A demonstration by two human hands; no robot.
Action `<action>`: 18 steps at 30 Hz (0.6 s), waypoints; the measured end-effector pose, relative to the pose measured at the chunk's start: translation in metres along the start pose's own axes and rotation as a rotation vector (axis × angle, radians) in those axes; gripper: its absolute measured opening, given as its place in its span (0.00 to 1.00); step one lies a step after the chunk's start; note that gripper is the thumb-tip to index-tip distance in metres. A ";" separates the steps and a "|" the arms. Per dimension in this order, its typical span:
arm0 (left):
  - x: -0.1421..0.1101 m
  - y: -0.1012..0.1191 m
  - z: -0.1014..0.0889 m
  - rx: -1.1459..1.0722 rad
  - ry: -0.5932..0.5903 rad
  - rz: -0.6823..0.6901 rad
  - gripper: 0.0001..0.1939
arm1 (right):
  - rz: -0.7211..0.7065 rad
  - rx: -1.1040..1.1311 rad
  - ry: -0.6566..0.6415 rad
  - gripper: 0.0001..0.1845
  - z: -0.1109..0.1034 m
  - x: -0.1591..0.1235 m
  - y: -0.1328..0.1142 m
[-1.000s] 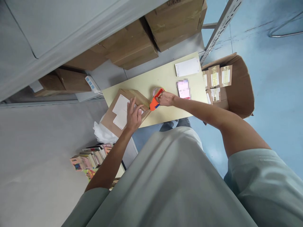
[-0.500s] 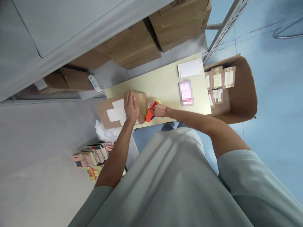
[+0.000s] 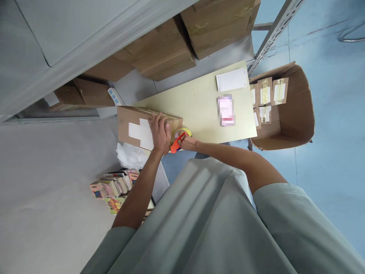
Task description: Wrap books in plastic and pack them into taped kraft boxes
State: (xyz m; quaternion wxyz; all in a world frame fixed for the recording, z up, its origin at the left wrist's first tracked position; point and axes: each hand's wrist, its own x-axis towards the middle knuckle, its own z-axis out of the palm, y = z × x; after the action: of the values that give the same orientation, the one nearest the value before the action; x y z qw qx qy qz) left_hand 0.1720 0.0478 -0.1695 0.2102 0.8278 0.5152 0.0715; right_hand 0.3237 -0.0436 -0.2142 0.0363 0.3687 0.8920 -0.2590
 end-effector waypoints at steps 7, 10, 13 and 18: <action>-0.013 0.004 0.004 -0.005 -0.003 0.050 0.26 | 0.281 -0.125 -0.050 0.26 -0.014 -0.066 0.098; -0.016 0.009 0.007 0.012 0.004 0.065 0.25 | 0.317 -0.164 -0.031 0.22 -0.033 -0.082 0.130; -0.022 0.017 0.010 0.025 -0.018 0.115 0.22 | 0.310 -0.161 -0.015 0.22 -0.048 -0.074 0.134; -0.032 0.025 0.015 0.029 -0.042 0.143 0.17 | 0.236 -0.146 -0.042 0.22 -0.054 -0.074 0.136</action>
State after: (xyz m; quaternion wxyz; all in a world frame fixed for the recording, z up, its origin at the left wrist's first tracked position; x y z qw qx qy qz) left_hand 0.1827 0.0056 -0.1695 0.2035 0.8667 0.4513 0.0613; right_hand 0.4766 0.0162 -0.2073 0.1121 0.4620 0.8579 -0.1949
